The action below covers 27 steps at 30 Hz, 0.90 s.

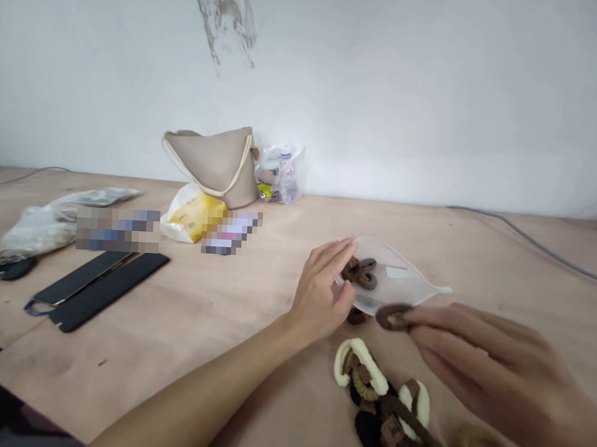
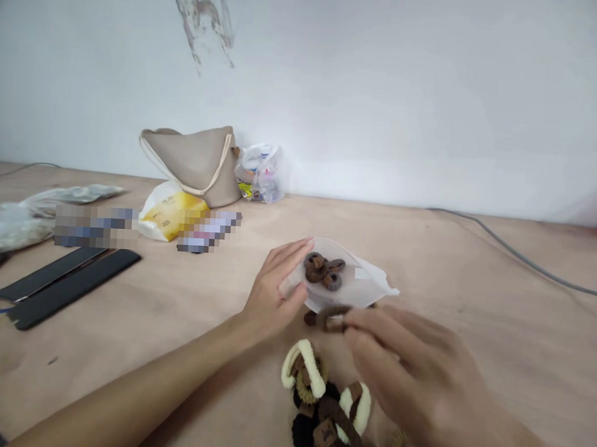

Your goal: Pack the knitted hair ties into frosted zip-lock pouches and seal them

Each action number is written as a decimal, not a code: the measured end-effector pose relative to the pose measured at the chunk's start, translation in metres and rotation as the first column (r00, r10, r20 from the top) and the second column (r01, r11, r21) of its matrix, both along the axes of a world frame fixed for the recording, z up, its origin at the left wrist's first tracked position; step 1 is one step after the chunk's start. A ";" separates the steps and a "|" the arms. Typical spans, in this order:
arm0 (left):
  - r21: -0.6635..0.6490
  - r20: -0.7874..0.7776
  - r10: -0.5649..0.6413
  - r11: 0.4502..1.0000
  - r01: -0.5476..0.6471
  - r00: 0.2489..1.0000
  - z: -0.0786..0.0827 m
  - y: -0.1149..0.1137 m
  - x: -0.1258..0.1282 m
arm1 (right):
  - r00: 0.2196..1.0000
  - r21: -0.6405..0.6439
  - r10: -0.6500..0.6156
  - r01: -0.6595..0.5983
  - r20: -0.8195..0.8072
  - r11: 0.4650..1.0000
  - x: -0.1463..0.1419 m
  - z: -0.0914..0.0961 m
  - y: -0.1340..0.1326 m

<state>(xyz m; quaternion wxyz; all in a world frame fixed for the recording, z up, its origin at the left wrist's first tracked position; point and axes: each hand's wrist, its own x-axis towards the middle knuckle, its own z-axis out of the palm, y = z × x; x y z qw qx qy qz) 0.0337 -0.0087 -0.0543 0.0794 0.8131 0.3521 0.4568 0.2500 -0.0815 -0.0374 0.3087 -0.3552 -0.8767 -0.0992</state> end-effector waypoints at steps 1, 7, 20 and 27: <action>-0.005 -0.003 0.001 1.000 -0.001 1.000 0.001 0.000 0.000 | 1.000 0.075 -0.027 0.026 0.009 0.997 0.000 0.002 0.000; -0.077 -0.074 0.024 0.997 -0.030 0.997 0.006 0.000 -0.002 | 0.976 -0.144 0.083 -0.054 0.203 0.988 -0.020 -0.001 0.006; -0.148 -0.096 0.022 0.988 -0.036 0.995 0.006 0.001 -0.003 | 0.964 -0.069 0.106 -0.092 0.245 0.993 -0.018 0.000 0.014; -0.110 -0.065 0.006 0.994 -0.013 0.998 0.004 0.000 -0.002 | 0.991 0.032 -0.088 0.086 0.098 0.996 -0.009 0.004 0.017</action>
